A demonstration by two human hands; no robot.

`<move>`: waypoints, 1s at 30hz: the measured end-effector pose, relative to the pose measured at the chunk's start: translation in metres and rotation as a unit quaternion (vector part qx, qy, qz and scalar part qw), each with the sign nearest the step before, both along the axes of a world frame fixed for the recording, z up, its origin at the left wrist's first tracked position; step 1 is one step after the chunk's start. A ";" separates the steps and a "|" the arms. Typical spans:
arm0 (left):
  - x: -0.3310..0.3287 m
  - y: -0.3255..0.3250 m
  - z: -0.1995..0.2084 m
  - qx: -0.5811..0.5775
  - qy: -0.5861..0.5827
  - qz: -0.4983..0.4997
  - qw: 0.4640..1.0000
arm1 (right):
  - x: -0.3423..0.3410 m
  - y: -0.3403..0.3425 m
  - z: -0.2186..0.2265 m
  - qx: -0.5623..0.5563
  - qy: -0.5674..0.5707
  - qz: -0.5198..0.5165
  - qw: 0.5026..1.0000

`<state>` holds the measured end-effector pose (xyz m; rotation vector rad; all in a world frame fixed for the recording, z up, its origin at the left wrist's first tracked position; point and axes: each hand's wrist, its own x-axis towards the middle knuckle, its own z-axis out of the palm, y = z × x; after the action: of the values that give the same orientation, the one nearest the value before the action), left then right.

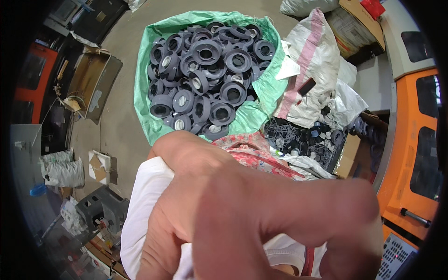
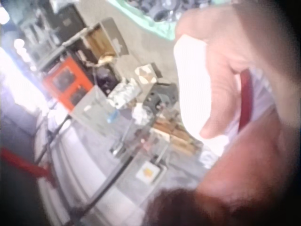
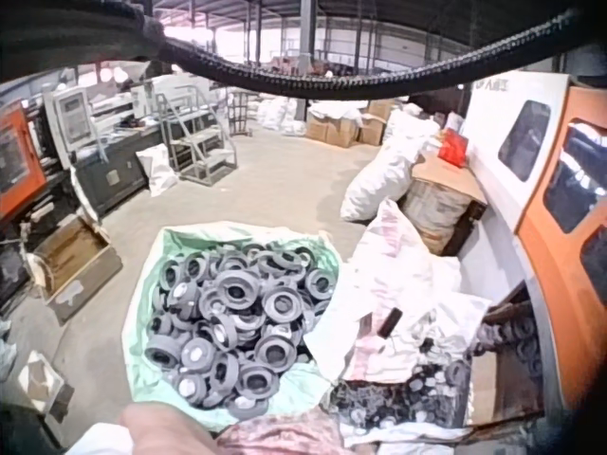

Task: The person inserts smaller white and black plastic components into grey plastic rings by hand and places the finished assemblies into a green storage bag.

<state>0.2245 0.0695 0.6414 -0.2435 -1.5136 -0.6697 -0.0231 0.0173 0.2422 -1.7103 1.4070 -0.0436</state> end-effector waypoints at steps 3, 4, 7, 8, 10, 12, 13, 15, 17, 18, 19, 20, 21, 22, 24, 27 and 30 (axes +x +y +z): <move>0.002 -0.004 -0.002 0.034 0.013 0.017 0.999 | -0.001 0.003 -0.002 0.001 0.003 -0.008 1.000; 0.002 -0.007 -0.001 0.052 0.016 0.029 0.998 | -0.002 0.007 -0.002 0.002 0.004 -0.011 1.000; -0.004 -0.012 0.001 0.086 0.024 0.074 0.993 | 0.000 0.013 -0.004 0.004 0.009 -0.007 1.000; -0.007 -0.013 0.000 0.084 0.022 0.083 0.993 | -0.003 0.018 -0.005 0.005 0.013 -0.007 1.000; -0.011 -0.011 -0.001 0.033 0.003 0.100 0.994 | -0.006 0.024 -0.009 0.002 0.016 -0.004 1.000; -0.003 -0.007 0.001 0.049 -0.039 0.094 0.994 | -0.010 0.036 -0.017 -0.007 0.008 0.005 1.000; 0.002 -0.005 0.003 0.054 -0.060 0.096 0.992 | -0.012 0.039 -0.021 -0.019 -0.001 0.016 1.000; 0.003 -0.018 -0.012 -0.024 -0.017 0.143 0.989 | -0.021 0.053 -0.035 -0.082 -0.065 0.034 0.994; 0.006 -0.017 -0.021 0.007 -0.030 0.179 0.983 | -0.031 0.068 -0.056 -0.083 -0.039 0.032 0.995; 0.012 -0.017 -0.025 0.042 -0.069 0.186 0.979 | -0.041 0.073 -0.077 -0.036 0.057 0.036 0.997; 0.034 -0.012 -0.030 0.058 -0.185 0.214 0.957 | -0.047 0.067 -0.103 0.008 0.151 0.088 0.985; 0.045 -0.022 -0.041 0.103 -0.244 0.201 0.943 | -0.052 0.073 -0.094 0.014 0.145 0.065 0.987; 0.053 -0.018 -0.059 0.156 -0.305 0.228 0.911 | -0.044 0.062 -0.073 0.013 0.133 0.084 0.987; 0.052 -0.017 -0.075 0.264 -0.302 0.271 0.875 | -0.035 0.055 -0.051 0.017 0.117 0.093 0.989; 0.054 -0.012 -0.113 0.438 -0.300 0.318 0.785 | -0.029 0.049 -0.041 0.080 0.147 0.117 0.979; 0.068 0.013 -0.172 0.557 -0.288 0.363 0.689 | -0.049 0.048 -0.079 0.106 0.178 0.198 0.958; 0.083 0.064 -0.204 0.631 -0.266 0.429 0.590 | -0.041 0.026 -0.067 0.139 0.241 0.230 0.933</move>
<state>0.3071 0.1335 0.4369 1.8259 -1.0891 -0.8560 -0.0643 0.0433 0.1752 -1.8313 1.2274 0.8474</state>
